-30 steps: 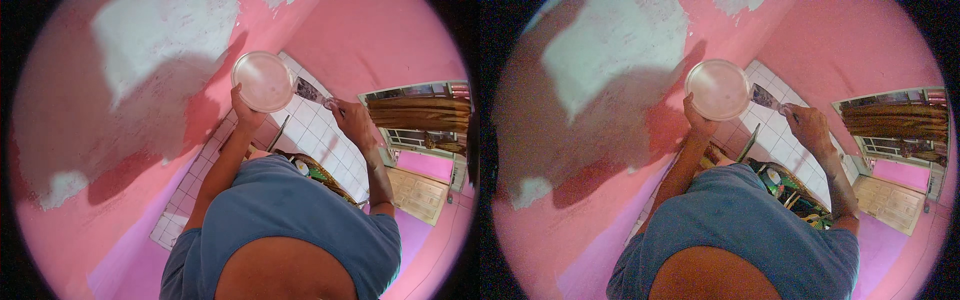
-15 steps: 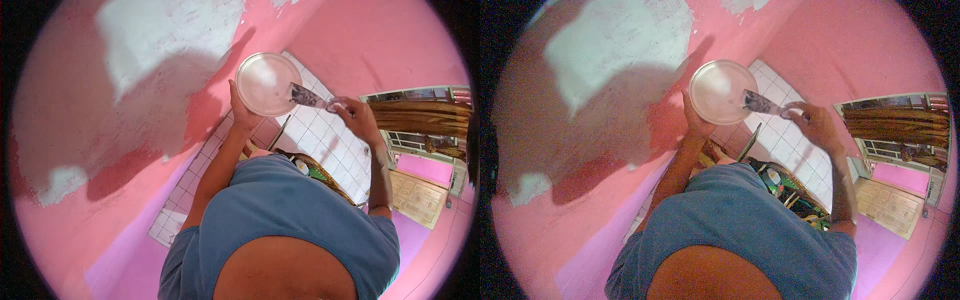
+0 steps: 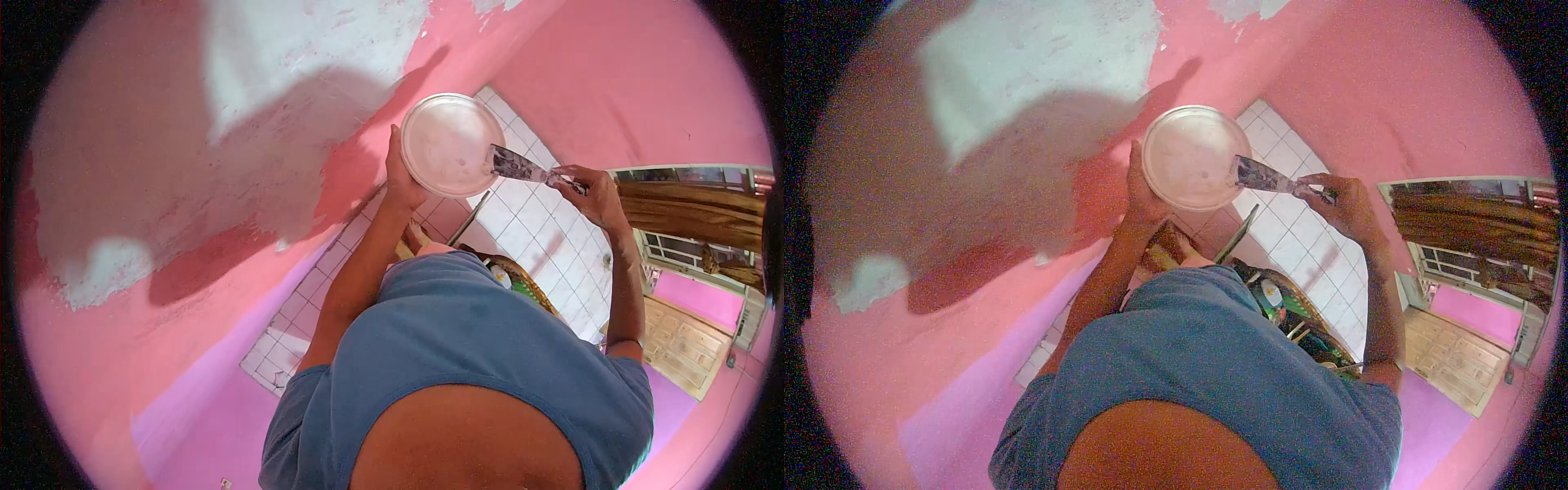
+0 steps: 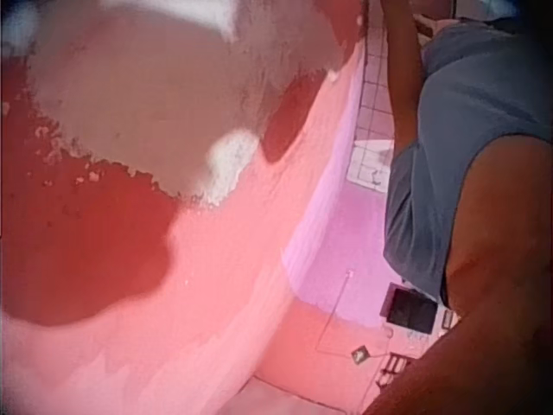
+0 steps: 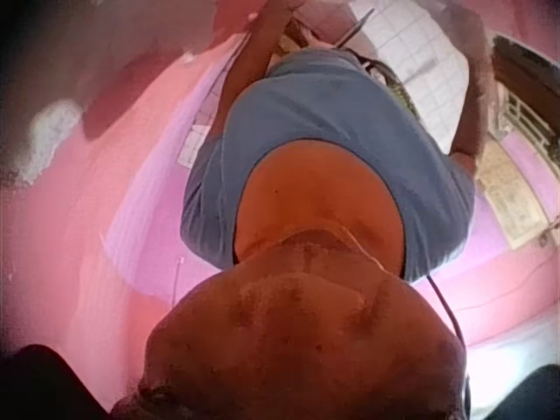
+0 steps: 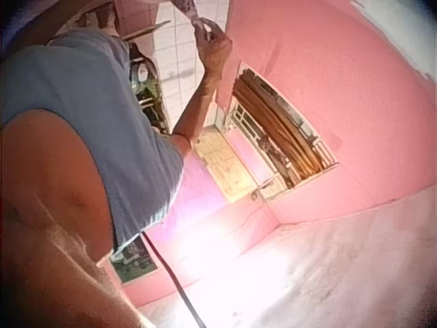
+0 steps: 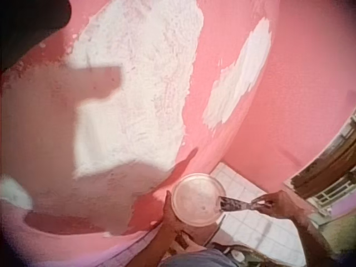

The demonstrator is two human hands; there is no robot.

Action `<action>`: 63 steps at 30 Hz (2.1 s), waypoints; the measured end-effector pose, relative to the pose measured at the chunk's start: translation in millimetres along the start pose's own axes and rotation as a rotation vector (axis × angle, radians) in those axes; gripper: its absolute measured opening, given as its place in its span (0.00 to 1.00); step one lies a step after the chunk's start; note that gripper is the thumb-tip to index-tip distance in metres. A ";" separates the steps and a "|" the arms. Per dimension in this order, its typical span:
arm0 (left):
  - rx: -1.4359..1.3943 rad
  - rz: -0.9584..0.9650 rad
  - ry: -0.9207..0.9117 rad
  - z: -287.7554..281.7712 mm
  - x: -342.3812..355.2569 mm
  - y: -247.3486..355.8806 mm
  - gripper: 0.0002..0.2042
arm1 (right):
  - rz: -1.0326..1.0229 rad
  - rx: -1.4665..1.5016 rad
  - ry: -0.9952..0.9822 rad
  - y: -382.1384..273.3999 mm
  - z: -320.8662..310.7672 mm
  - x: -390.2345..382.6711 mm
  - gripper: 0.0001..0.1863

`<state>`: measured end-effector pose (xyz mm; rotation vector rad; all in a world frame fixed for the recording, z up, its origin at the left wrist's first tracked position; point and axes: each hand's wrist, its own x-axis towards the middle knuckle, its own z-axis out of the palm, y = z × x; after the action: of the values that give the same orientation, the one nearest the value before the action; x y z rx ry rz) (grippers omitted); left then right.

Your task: The person uses a putty knife to apply white plaster to a pink wall, scraping it across the surface from a container held in the other hand.

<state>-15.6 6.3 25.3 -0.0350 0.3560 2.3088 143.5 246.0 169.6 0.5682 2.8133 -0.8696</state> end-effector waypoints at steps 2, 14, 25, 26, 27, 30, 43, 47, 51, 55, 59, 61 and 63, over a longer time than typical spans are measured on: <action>0.015 0.001 0.010 0.7 5.4 -4.1 0.32 | -0.092 0.043 -0.017 6.2 -0.3 3.3 0.12; -0.070 0.027 -0.026 12.7 6.8 -4.8 0.31 | -0.104 0.190 -0.054 10.5 17.6 -1.3 0.13; 0.481 0.339 -0.083 25.9 -19.2 -10.6 0.30 | -0.255 0.290 -0.029 7.6 17.6 -3.7 0.17; 0.667 0.448 -0.098 25.1 -22.3 -13.3 0.30 | -0.279 0.281 -0.017 7.0 16.7 -3.8 0.17; 0.523 0.367 -0.096 21.7 -26.6 -12.6 0.30 | -0.303 0.271 -0.006 5.5 15.6 -4.3 0.16; 0.160 0.185 0.009 16.6 -40.7 -3.1 0.30 | -0.331 0.207 0.029 -11.3 10.5 -5.7 0.16; 0.330 0.452 -0.070 37.8 -73.8 1.3 0.30 | -0.606 -0.176 0.043 -55.8 -15.1 -13.8 0.12; -0.202 0.217 -0.052 56.1 -71.7 4.6 0.29 | -0.655 -0.069 0.244 -47.7 -3.2 -18.2 0.14; -0.176 0.223 -0.022 55.3 -51.7 -2.2 0.31 | -0.560 0.022 0.370 -9.9 35.9 -22.0 0.18; -0.142 0.241 -0.051 65.4 -37.9 -9.6 0.34 | -0.592 -0.266 0.486 -3.1 51.6 -31.6 0.23; -0.129 0.227 0.049 49.7 -24.7 -17.2 0.34 | -0.548 -0.399 0.517 8.4 53.4 -41.6 0.25; 0.200 0.404 -0.126 45.5 -23.4 -20.5 0.34 | -0.526 -0.409 0.494 10.9 46.7 -48.3 0.25; 0.089 0.359 -0.114 49.4 -21.9 -19.5 0.34 | -0.528 -0.456 0.439 10.9 36.4 -55.2 0.21</action>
<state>17.7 16.6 71.0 0.2207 0.4347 2.6312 199.4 216.4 147.4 -0.0737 3.4732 -0.1262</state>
